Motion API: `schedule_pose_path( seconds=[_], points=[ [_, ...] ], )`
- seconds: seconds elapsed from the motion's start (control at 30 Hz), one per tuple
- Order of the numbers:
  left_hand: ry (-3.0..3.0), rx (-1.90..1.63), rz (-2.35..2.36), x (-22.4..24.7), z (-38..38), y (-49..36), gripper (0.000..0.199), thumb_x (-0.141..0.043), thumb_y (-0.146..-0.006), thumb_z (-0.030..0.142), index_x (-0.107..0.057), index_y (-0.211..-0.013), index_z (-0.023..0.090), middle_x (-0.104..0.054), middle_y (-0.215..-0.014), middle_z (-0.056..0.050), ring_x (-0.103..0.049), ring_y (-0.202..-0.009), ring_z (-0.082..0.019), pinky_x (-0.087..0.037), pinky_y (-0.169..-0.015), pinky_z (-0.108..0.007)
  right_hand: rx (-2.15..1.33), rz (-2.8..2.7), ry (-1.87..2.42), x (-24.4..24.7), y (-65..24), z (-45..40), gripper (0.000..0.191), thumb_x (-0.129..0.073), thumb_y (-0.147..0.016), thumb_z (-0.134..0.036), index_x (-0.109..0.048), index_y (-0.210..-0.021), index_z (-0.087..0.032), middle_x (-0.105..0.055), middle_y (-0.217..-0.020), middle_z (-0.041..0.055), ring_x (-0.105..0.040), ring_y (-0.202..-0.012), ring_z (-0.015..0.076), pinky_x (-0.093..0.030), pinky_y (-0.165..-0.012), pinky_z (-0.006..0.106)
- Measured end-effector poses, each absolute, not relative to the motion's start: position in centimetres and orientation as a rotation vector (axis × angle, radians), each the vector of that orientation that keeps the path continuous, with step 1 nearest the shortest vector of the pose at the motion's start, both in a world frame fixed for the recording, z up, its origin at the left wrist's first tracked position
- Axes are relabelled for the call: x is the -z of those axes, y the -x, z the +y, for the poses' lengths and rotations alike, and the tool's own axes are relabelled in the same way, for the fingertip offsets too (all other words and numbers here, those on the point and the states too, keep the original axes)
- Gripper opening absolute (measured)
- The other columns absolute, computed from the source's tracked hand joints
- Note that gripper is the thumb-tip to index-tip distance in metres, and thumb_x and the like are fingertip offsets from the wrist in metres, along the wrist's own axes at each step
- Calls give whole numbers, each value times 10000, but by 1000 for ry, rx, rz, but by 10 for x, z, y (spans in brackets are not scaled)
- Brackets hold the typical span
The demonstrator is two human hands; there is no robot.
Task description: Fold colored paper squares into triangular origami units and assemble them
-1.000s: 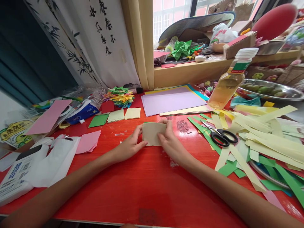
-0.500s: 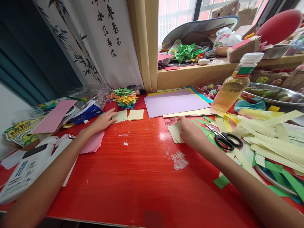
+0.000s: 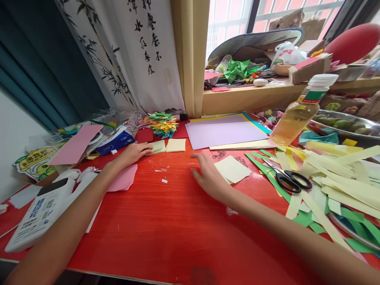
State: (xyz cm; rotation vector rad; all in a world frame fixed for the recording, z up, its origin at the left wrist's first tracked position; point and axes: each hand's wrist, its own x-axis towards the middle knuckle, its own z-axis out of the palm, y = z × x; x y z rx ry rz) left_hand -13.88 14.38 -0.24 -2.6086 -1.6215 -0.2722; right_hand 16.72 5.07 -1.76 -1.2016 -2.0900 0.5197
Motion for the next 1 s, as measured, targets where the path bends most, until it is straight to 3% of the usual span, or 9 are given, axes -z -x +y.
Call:
schedule_pose_path(
  seconds=[0.17, 0.27, 0.33, 0.43, 0.5, 0.63, 0.73, 0.9, 1.0],
  points=[
    [2496, 247, -1639, 5, 138, 135, 355, -291, -889, 332, -532, -1129, 230, -597, -1138, -46, -576, -975, -187, -422, -801, -261, -782, -2042, 1072, 24, -109, 51, 233, -401, -821, -166, -451, -1049, -163, -517, -1121, 101, -487, -1057, 180, -401, -883, 368],
    [2360, 221, -1616, 7, 130, 128, 464, -265, -876, 207, -274, -1336, 260, -445, -1314, -69, -598, -934, -206, -455, -717, -285, -853, -2042, 954, 27, -77, 46, 213, -402, -807, -140, -475, -1008, -147, -553, -1022, 93, -523, -939, 163, -429, -804, 323],
    [2316, 141, -1551, 6, 127, 124, 564, -254, -845, 124, -162, -1365, 324, -304, -1406, -53, -624, -853, -195, -467, -639, -284, -895, -2084, 875, 27, -63, 40, 220, -388, -801, -124, -487, -996, -144, -571, -913, 72, -531, -811, 145, -437, -727, 292],
    [2298, 23, -1490, 7, 125, 119, 536, -274, -835, 130, -288, -1308, 381, -224, -1438, -20, -630, -810, -202, -470, -602, -297, -947, -2156, 795, 24, -58, 32, 240, -395, -777, -94, -503, -982, -158, -556, -814, 38, -507, -709, 126, -418, -659, 262],
    [2271, 10, -1489, 7, 126, 117, 473, -292, -849, 185, -340, -1282, 369, -239, -1431, -22, -626, -823, -225, -471, -594, -309, -983, -2140, 817, 23, -61, 30, 240, -392, -769, -76, -510, -956, -168, -543, -771, 22, -493, -675, 119, -404, -637, 252],
    [2261, 83, -1525, 7, 126, 116, 464, -249, -871, 194, -275, -1314, 327, -248, -1424, -48, -628, -797, -218, -465, -581, -309, -1015, -2076, 851, 24, -66, 31, 214, -384, -782, -87, -517, -924, -176, -533, -726, 8, -482, -650, 116, -387, -620, 247],
    [2315, 35, -1510, 5, 126, 116, 427, -263, -867, 163, -389, -1244, 319, -264, -1419, -26, -624, -824, -195, -459, -628, -288, -1013, -2084, 828, 25, -65, 32, 218, -388, -775, -81, -522, -922, -170, -532, -719, 8, -480, -647, 114, -383, -621, 244],
    [2316, 64, -1520, 6, 128, 115, 383, -343, -868, 410, -461, -1192, 243, -539, -1193, -70, -576, -952, -230, -442, -712, -290, -1004, -2120, 823, 23, -65, 31, 222, -393, -765, -72, -523, -916, -168, -541, -729, 9, -477, -644, 112, -379, -616, 242],
    [2355, 89, -1530, 7, 132, 116, 408, -371, -842, 485, -505, -1138, 239, -597, -1107, -62, -556, -997, -224, -427, -750, -280, -1004, -2130, 827, 22, -65, 31, 221, -394, -760, -60, -522, -904, -169, -542, -730, 8, -476, -641, 111, -380, -620, 244]
  ],
)
